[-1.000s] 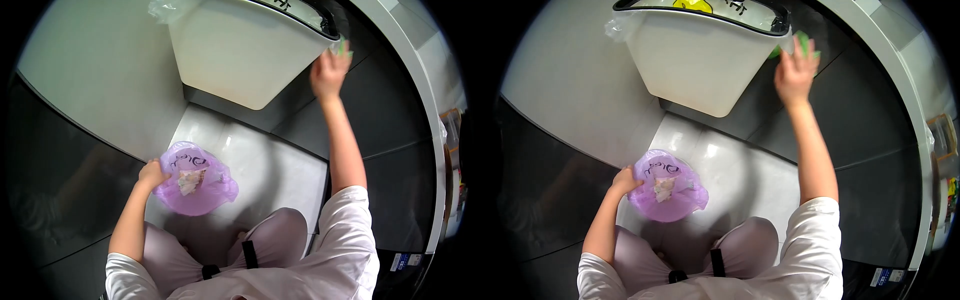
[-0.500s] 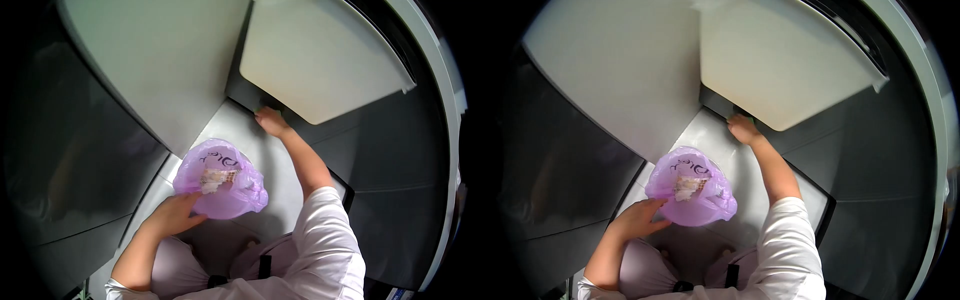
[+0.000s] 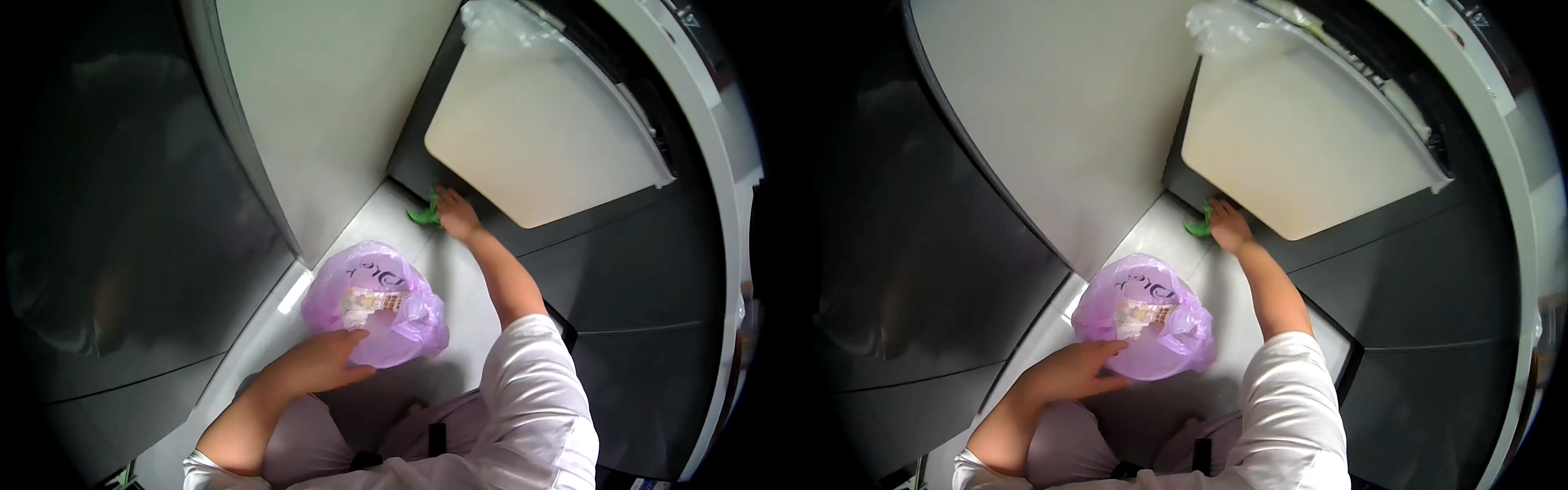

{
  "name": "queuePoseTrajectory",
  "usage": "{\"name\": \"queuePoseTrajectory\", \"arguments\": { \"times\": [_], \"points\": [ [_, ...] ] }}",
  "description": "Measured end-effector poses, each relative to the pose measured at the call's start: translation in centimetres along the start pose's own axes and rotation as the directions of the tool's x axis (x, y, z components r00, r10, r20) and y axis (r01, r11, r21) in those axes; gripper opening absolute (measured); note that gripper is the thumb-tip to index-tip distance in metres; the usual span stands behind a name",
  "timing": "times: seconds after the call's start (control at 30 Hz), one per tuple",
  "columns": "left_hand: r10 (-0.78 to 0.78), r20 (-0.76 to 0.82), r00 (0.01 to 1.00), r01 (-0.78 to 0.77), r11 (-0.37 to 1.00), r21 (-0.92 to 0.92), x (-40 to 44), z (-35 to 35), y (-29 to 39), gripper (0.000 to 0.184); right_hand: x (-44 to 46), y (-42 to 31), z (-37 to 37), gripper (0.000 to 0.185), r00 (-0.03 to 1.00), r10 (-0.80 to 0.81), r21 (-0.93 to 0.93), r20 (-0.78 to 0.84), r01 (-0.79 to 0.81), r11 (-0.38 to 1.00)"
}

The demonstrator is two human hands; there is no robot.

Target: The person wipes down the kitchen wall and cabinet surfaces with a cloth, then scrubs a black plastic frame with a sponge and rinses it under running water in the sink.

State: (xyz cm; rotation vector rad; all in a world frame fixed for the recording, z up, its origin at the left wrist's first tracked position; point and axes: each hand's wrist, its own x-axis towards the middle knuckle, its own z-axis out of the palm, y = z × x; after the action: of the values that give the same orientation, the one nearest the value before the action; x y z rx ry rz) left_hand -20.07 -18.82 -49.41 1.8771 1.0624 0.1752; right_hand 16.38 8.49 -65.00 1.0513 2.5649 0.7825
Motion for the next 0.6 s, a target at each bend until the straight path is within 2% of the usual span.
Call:
{"name": "queuePoseTrajectory", "arguments": {
  "times": [0.07,0.1,0.13,0.17,0.2,0.27,0.33,0.37,0.4,0.47,0.5,0.57,0.6],
  "points": [
    [-0.002,-0.02,1.0,0.001,1.0,-0.018,0.6,0.5,-1.6,0.057,-4.2,-0.2,-2.5,0.035,0.978,0.196,0.227,0.075,-0.208,0.951],
    [-0.003,-0.055,0.998,0.001,0.999,-0.042,1.2,0.4,-2.2,0.055,-6.1,-0.4,-7.2,0.033,0.933,0.349,0.397,0.092,-0.355,0.846],
    [-0.005,-0.09,0.996,-0.001,0.998,-0.062,2.0,0.2,-2.5,0.054,-8.0,-0.7,-12.2,0.031,0.863,0.489,0.552,0.126,-0.471,0.688],
    [-0.009,-0.129,0.992,-0.001,0.997,-0.082,3.2,-0.2,-2.0,0.052,-10.4,-0.3,-13.5,0.026,0.764,0.634,0.697,0.121,-0.52,0.493],
    [0.059,-0.226,0.972,-0.091,0.987,-0.134,4.7,-0.9,-1.4,0.052,-12.5,-0.3,-14.8,0.023,0.638,0.757,0.82,0.143,-0.505,0.271],
    [0.161,-0.408,0.899,-0.272,0.935,-0.23,7.3,-2.9,0.6,0.052,-16.4,0.6,-17.8,0.022,0.55,0.754,0.916,0.359,-0.361,-0.172],
    [0.215,-0.66,0.72,-0.412,0.897,-0.158,9.5,-7.5,4.9,0.051,-20.2,0.8,-22.2,0.027,0.535,0.723,0.879,0.436,-0.08,-0.471],
    [0.176,-0.738,0.651,-0.53,0.802,-0.277,10.7,-10.3,7.3,0.053,-21.8,1.3,-25.3,0.032,0.493,0.645,0.776,0.583,-0.103,-0.623],
    [0.151,-0.824,0.546,-0.658,0.685,-0.311,12.1,-13.1,10.4,0.056,-22.4,1.6,-27.1,0.037,0.463,0.582,0.592,0.668,0.142,-0.793],
    [0.126,-0.904,0.41,-0.702,0.676,-0.224,13.1,-17.1,16.0,0.06,-24.5,2.5,-30.6,0.043,0.61,0.468,0.288,0.639,0.375,-0.881],
    [0.119,-0.87,0.478,-0.688,0.667,-0.287,13.7,-18.5,17.2,0.06,-25.2,2.6,-31.9,0.048,0.656,0.485,0.228,0.578,0.441,-0.868],
    [0.105,-0.79,0.604,-0.646,0.645,-0.408,14.8,-20.2,18.8,0.061,-26.2,2.6,-34.8,0.052,0.686,0.479,0.147,0.547,0.485,-0.862],
    [0.085,-0.798,0.596,-0.645,0.642,-0.414,14.8,-19.9,19.6,0.061,-26.8,2.7,-35.5,0.053,0.703,0.479,0.103,0.525,0.506,-0.856]
  ]
}}
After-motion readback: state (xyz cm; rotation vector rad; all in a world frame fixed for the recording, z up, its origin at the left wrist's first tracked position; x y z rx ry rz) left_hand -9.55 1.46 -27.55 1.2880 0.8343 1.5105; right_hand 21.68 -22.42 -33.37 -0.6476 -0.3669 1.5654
